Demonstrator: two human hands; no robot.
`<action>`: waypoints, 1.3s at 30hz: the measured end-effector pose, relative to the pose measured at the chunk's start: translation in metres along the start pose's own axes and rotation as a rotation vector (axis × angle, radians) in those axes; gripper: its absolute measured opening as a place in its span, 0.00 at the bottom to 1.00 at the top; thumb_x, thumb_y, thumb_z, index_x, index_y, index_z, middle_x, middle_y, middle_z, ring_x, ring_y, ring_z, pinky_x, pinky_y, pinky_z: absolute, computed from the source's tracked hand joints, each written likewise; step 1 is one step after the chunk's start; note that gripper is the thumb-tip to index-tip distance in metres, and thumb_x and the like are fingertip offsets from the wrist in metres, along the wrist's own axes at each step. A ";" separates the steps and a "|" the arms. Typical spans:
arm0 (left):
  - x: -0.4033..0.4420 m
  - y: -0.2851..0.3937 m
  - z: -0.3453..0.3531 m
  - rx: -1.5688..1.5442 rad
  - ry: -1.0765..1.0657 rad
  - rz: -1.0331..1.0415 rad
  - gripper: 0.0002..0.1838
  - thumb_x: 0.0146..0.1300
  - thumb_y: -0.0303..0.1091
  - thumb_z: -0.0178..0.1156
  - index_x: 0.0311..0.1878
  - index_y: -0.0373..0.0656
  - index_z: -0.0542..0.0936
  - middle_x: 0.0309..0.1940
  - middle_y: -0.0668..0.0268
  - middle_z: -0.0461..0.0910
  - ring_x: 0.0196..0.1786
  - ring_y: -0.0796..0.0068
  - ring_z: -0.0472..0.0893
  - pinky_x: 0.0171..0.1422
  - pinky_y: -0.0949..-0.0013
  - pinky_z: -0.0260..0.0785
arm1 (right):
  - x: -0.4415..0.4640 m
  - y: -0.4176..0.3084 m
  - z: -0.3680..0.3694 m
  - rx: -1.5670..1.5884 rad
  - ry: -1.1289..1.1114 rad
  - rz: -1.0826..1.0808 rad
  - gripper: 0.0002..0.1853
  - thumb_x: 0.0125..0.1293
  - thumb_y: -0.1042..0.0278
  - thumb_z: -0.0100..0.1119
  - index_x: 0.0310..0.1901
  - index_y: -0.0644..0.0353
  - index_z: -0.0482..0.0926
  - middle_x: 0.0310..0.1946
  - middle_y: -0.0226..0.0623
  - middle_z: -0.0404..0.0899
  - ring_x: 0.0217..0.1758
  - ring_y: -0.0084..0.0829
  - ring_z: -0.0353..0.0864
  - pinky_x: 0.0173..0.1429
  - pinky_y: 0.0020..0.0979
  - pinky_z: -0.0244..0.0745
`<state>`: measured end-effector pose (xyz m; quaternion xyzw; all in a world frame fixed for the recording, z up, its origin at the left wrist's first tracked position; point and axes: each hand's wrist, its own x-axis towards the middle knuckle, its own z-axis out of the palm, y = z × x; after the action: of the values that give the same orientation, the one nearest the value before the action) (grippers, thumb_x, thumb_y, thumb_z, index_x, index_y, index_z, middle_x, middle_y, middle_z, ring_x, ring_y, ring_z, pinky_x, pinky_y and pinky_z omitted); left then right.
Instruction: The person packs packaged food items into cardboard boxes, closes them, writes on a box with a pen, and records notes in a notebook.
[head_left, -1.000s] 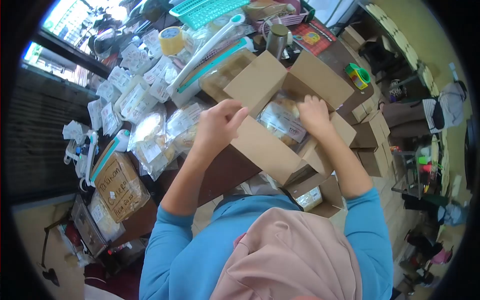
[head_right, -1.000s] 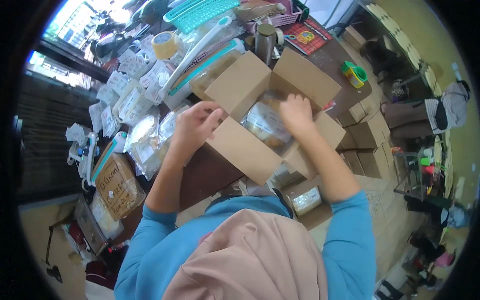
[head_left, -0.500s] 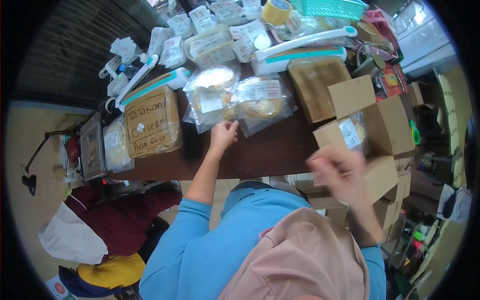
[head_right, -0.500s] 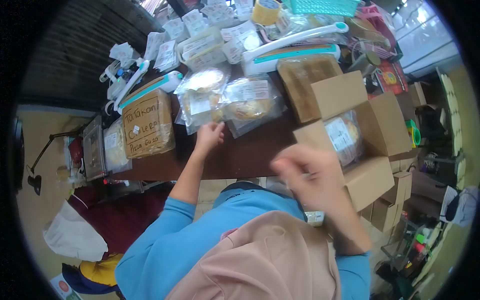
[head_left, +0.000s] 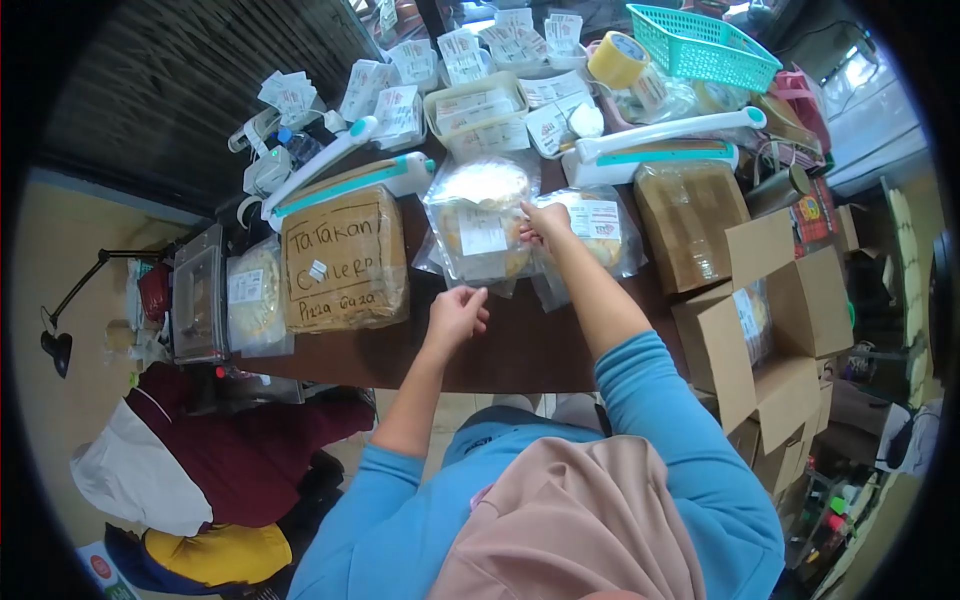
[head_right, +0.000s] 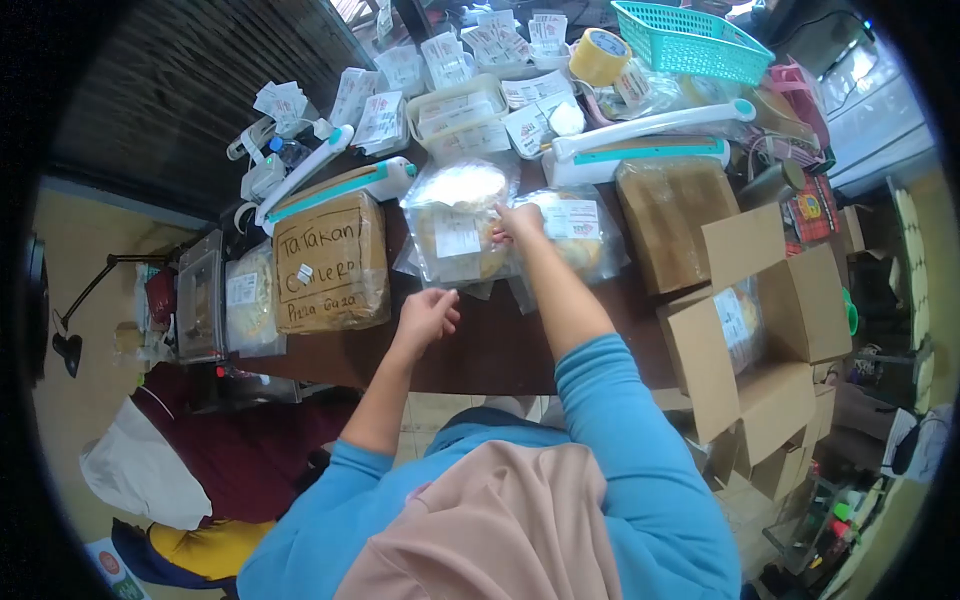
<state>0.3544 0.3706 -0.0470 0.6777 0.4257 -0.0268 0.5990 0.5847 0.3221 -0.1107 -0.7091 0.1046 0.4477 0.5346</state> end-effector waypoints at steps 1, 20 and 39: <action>-0.002 -0.002 -0.008 0.006 0.002 0.001 0.15 0.64 0.41 0.58 0.37 0.36 0.79 0.22 0.64 0.80 0.18 0.80 0.78 0.19 0.77 0.65 | 0.014 0.004 0.000 -0.317 0.107 -0.158 0.19 0.59 0.57 0.60 0.42 0.68 0.80 0.31 0.44 0.82 0.28 0.34 0.83 0.32 0.30 0.76; 0.037 -0.007 0.006 -1.074 -0.879 -0.262 0.44 0.65 0.69 0.32 0.67 0.36 0.61 0.55 0.48 0.73 0.50 0.60 0.80 0.54 0.63 0.76 | -0.207 -0.071 -0.032 0.149 -0.195 -0.794 0.08 0.57 0.74 0.62 0.25 0.67 0.75 0.23 0.34 0.77 0.28 0.25 0.82 0.30 0.25 0.74; -0.047 0.180 0.297 -0.067 -0.960 0.171 0.18 0.65 0.36 0.58 0.51 0.33 0.72 0.45 0.60 0.79 0.45 0.72 0.81 0.45 0.66 0.76 | -0.298 0.056 -0.412 -0.719 0.726 -0.476 0.03 0.53 0.75 0.55 0.24 0.63 0.73 0.22 0.42 0.78 0.27 0.34 0.80 0.33 0.34 0.75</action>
<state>0.5746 0.1114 0.0376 0.6019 0.0447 -0.2732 0.7491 0.5927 -0.1498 0.0862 -0.9592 -0.0401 0.0494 0.2753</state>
